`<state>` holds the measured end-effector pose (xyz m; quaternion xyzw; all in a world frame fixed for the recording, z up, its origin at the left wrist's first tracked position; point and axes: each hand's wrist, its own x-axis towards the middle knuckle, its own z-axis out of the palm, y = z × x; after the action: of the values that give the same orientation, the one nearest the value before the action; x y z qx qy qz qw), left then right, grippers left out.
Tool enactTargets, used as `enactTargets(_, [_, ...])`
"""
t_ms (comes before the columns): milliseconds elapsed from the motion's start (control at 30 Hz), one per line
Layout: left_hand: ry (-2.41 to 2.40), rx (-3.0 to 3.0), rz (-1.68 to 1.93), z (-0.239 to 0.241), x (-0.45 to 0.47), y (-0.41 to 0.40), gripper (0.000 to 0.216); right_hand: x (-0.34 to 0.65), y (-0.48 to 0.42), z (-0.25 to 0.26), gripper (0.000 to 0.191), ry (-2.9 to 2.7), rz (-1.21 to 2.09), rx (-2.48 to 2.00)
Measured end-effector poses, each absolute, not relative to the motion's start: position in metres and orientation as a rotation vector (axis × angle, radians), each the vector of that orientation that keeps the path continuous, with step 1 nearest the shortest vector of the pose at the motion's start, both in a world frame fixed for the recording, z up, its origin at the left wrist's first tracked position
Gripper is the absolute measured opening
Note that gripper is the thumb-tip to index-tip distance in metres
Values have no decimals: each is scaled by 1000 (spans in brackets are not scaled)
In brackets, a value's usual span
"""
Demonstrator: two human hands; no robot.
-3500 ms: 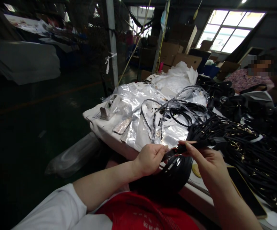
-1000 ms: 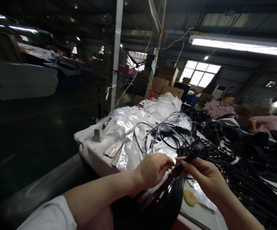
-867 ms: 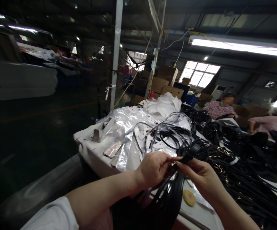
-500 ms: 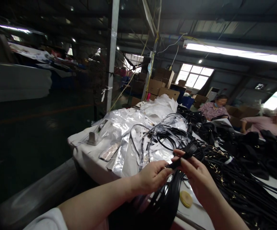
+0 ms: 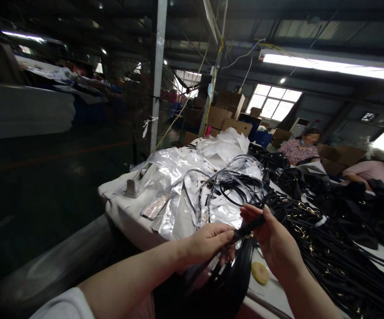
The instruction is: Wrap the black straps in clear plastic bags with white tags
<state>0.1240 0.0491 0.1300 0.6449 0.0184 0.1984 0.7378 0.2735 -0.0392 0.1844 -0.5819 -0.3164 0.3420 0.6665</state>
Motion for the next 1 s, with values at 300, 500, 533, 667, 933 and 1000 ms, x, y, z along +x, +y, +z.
enactTargets(300, [168, 1768, 644, 135, 120, 44, 53, 269, -41, 203, 51, -1051, 572, -1545])
enactTargets(500, [200, 1814, 814, 149, 130, 47, 49, 257, -41, 200, 59, -1067, 752, -1556])
enactTargets(533, [203, 1838, 847, 153, 131, 49, 48, 255, -40, 199, 60, -1080, 743, -1543])
enactTargets(667, [218, 1889, 914, 171, 135, 52, 49, 258, -34, 205, 55, -1109, 693, -1498])
enactTargets(933, [501, 2000, 992, 179, 140, 47, 47, 280, -18, 221, 39, -894, 550, -1346])
enactTargets(1000, [513, 2002, 1035, 181, 139, 49, 46, 274, -18, 217, 41, -981, 559, -1359])
